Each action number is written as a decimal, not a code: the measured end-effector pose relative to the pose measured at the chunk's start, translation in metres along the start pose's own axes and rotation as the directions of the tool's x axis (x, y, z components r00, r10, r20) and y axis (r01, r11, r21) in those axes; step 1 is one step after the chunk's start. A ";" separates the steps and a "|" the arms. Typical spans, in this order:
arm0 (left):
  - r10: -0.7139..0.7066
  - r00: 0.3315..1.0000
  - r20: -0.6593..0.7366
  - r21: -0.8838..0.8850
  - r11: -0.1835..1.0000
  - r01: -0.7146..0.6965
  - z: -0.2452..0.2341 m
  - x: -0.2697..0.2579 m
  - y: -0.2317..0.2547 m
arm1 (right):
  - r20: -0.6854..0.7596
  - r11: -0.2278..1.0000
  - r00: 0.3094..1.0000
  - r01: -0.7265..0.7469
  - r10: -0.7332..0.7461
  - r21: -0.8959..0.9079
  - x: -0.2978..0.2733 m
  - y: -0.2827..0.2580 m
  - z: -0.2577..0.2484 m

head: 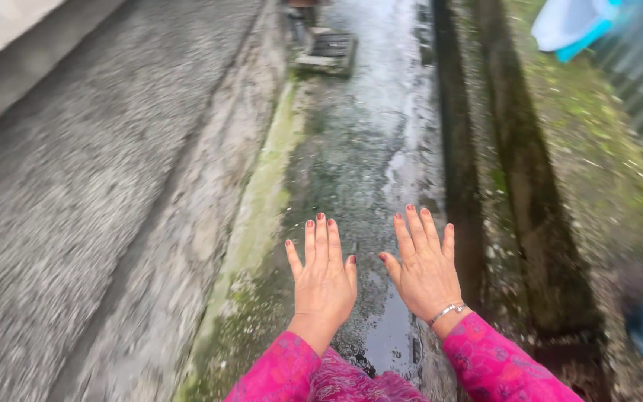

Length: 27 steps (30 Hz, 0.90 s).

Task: Rearranging potted plants by picking them up and moving them to new positions along a ledge.

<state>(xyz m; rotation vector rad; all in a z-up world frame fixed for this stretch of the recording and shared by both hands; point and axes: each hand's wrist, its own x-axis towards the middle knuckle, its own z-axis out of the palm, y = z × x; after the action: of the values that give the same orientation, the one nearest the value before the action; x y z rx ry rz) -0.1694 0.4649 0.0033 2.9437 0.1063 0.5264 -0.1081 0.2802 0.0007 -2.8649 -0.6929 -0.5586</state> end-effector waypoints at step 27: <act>-0.761 0.493 -0.421 0.308 0.392 0.867 -0.093 -0.303 0.001 | -0.282 0.374 0.464 0.871 -0.840 0.318 -0.094 -0.210 -0.036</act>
<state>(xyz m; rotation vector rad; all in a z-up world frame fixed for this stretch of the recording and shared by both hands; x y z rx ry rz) -0.4854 0.4471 -0.0124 2.6678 1.8932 0.6847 -0.2955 0.4192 0.0079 -1.8351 -2.0394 -0.4974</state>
